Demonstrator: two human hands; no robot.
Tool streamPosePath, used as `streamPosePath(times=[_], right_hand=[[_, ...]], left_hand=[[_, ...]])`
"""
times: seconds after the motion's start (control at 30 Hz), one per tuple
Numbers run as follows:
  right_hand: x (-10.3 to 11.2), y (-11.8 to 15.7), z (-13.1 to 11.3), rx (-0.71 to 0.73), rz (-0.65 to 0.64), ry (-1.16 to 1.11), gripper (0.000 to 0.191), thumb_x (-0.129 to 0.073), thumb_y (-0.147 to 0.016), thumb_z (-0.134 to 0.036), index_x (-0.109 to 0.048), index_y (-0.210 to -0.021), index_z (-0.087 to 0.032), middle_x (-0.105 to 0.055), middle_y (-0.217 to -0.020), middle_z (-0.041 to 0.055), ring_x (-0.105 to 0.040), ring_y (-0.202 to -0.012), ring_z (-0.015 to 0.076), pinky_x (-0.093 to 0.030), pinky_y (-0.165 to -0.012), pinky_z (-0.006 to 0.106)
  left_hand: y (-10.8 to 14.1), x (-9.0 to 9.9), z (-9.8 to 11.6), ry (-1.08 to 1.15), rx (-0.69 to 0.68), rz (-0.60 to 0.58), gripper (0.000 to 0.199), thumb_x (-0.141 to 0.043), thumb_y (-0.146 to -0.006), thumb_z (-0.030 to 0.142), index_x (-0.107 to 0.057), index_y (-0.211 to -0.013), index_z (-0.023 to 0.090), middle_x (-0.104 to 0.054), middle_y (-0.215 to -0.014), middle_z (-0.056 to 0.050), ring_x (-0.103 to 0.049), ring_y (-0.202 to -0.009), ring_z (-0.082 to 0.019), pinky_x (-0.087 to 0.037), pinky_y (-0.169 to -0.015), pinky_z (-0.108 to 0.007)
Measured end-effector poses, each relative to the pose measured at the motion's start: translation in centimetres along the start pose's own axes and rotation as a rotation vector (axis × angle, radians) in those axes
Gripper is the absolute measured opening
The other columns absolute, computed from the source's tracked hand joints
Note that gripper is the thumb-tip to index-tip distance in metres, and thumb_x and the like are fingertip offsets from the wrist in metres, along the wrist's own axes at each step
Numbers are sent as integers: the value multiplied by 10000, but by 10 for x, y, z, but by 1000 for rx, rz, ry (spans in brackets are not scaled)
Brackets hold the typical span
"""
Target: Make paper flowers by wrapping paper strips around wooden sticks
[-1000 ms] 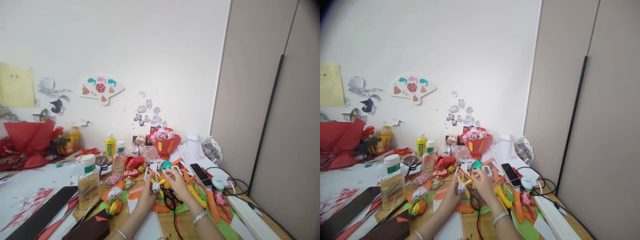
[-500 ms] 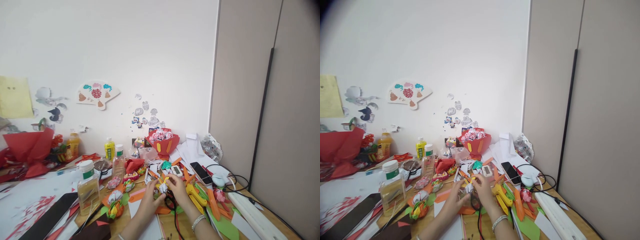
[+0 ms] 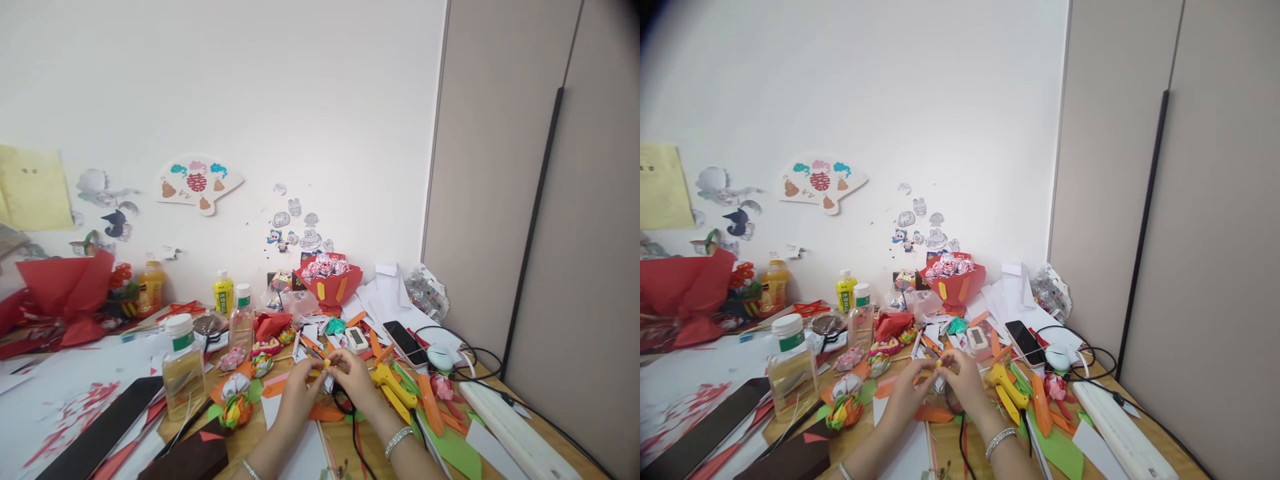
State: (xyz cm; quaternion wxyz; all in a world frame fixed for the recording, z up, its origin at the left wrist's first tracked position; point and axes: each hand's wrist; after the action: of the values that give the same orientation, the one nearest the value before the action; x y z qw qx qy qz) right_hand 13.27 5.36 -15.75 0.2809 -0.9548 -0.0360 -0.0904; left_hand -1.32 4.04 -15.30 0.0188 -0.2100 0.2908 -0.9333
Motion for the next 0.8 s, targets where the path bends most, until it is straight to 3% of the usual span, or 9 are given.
streamPosePath(times=[0.3,0.8], right_hand=[[2,-1,1,54,66,243,66,-571,-715,-198,-600,-774,-189,-626,-783,24,-579,-773,191,-434,-727,301],[1,4,-5,192,80,376,85,-554,-765,-151,-588,-831,-194,-619,-833,35,-568,-831,195,-427,-758,308]], left_hand=[[-1,-1,-3,-59,-89,-3,180,-552,-755,293,-624,-899,215,-677,-908,-64,-611,-875,-216,-484,-803,-372],[1,3,8,-59,-98,0,92,-481,-772,256,-552,-801,205,-626,-812,-45,-580,-793,-200,-465,-737,-336]])
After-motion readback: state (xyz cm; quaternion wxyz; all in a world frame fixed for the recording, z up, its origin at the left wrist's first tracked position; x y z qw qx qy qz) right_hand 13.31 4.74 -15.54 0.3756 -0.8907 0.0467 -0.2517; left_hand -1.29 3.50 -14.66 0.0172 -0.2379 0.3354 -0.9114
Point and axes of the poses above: each hand's wrist, its own y-axis away from the middle knuckle, its own x-axis out of the back of the hand, z = x × y
